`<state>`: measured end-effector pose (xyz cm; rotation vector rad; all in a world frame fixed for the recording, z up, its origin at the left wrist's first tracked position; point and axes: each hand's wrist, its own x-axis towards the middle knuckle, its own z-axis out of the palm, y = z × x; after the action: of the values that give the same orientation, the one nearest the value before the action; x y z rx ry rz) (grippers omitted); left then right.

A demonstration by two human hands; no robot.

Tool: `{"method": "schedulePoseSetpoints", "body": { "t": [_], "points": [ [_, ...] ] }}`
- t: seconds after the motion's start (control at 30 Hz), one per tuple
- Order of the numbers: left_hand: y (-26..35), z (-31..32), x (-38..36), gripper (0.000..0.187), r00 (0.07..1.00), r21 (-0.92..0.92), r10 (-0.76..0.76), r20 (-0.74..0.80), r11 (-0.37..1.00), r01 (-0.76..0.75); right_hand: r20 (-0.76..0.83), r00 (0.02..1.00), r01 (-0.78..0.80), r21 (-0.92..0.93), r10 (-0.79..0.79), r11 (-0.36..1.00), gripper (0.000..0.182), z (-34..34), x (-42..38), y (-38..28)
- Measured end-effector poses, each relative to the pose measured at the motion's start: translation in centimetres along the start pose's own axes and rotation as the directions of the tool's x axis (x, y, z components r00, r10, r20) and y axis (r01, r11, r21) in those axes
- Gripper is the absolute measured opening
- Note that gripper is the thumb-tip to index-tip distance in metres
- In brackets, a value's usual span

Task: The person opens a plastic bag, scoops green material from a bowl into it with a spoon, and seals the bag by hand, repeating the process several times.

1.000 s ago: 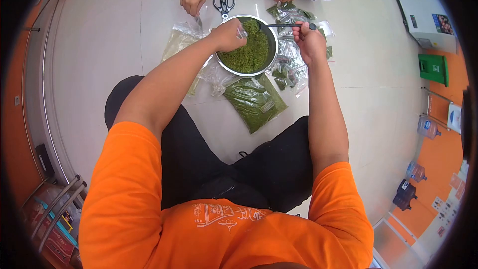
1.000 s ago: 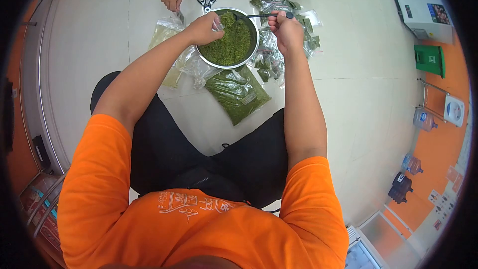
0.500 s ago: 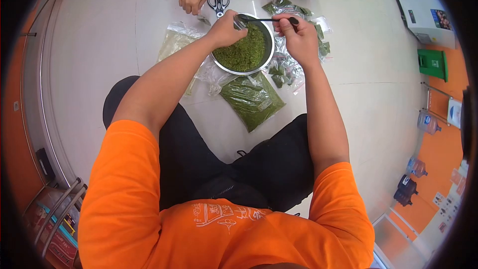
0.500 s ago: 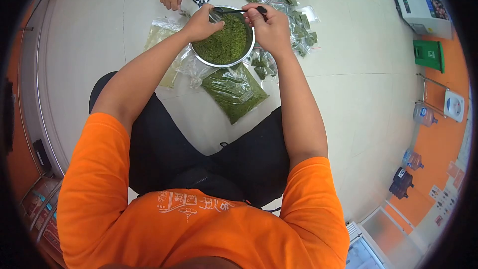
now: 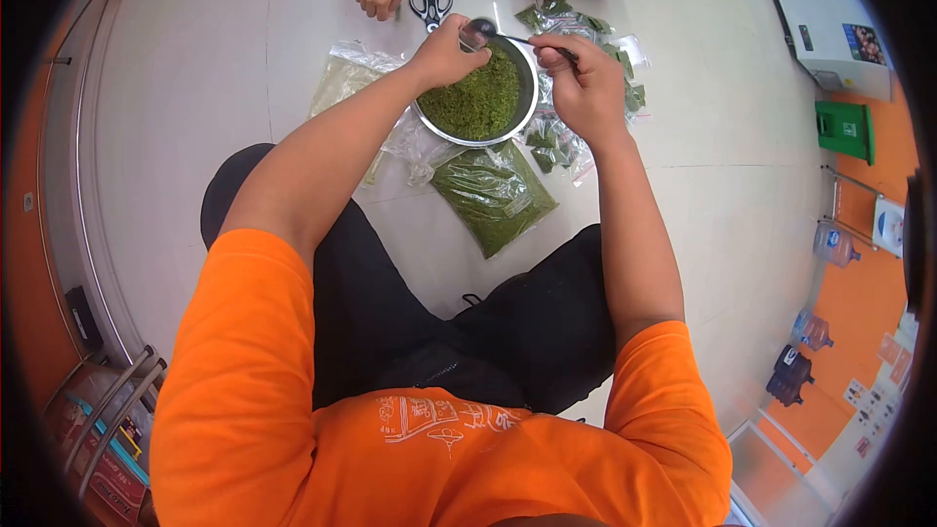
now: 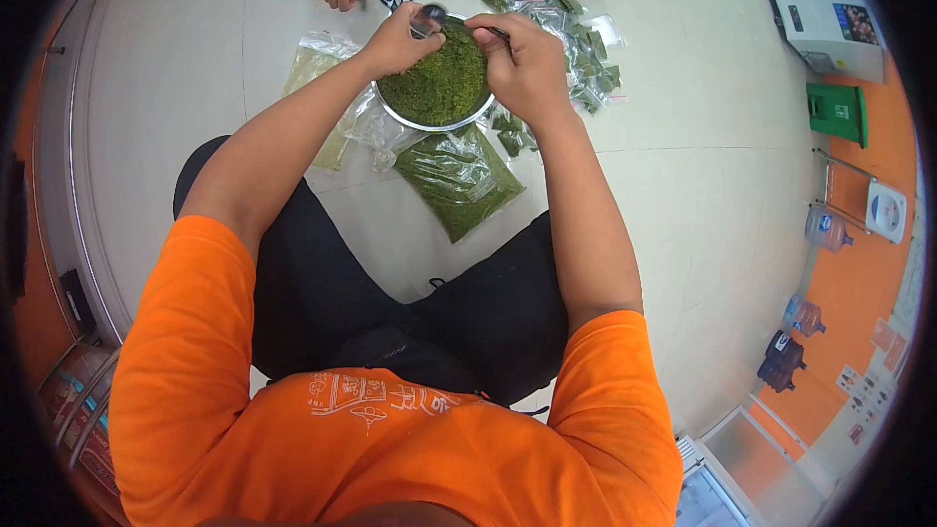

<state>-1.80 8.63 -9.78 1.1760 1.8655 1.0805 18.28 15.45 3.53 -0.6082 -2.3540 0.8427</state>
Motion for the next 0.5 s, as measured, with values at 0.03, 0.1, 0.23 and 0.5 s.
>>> {"method": "schedulePoseSetpoints", "body": {
  "t": [0.03, 0.1, 0.23, 0.5],
  "points": [
    [0.2, -0.1, -0.1, 0.055, 1.0, -0.009, -0.005, 0.002, 1.0, 0.005, -0.019, 1.0, 0.02, -0.015, -0.021, 1.0, 0.013, 0.0, -0.1, 0.0],
    [0.2, -0.1, -0.2, 0.054, 1.0, -0.018, 0.001, 0.004, 1.0, -0.001, -0.044, 0.999, 0.013, 0.021, -0.012, 1.0, 0.013, 0.2, -0.1, 0.0],
    [-0.3, -0.1, 0.0, 0.051, 1.0, -0.03, -0.005, 0.001, 1.0, 0.005, -0.056, 0.985, -0.151, 0.204, 0.166, 0.967, 0.014, 0.4, -0.3, 0.5],
    [-4.0, -3.5, 0.4, 0.05, 0.971, 0.058, -0.237, 0.013, 0.97, 0.236, -0.13, 0.929, -0.286, 0.335, 0.345, 0.898, 0.024, 0.0, 0.5, 3.9]
  ]
}}
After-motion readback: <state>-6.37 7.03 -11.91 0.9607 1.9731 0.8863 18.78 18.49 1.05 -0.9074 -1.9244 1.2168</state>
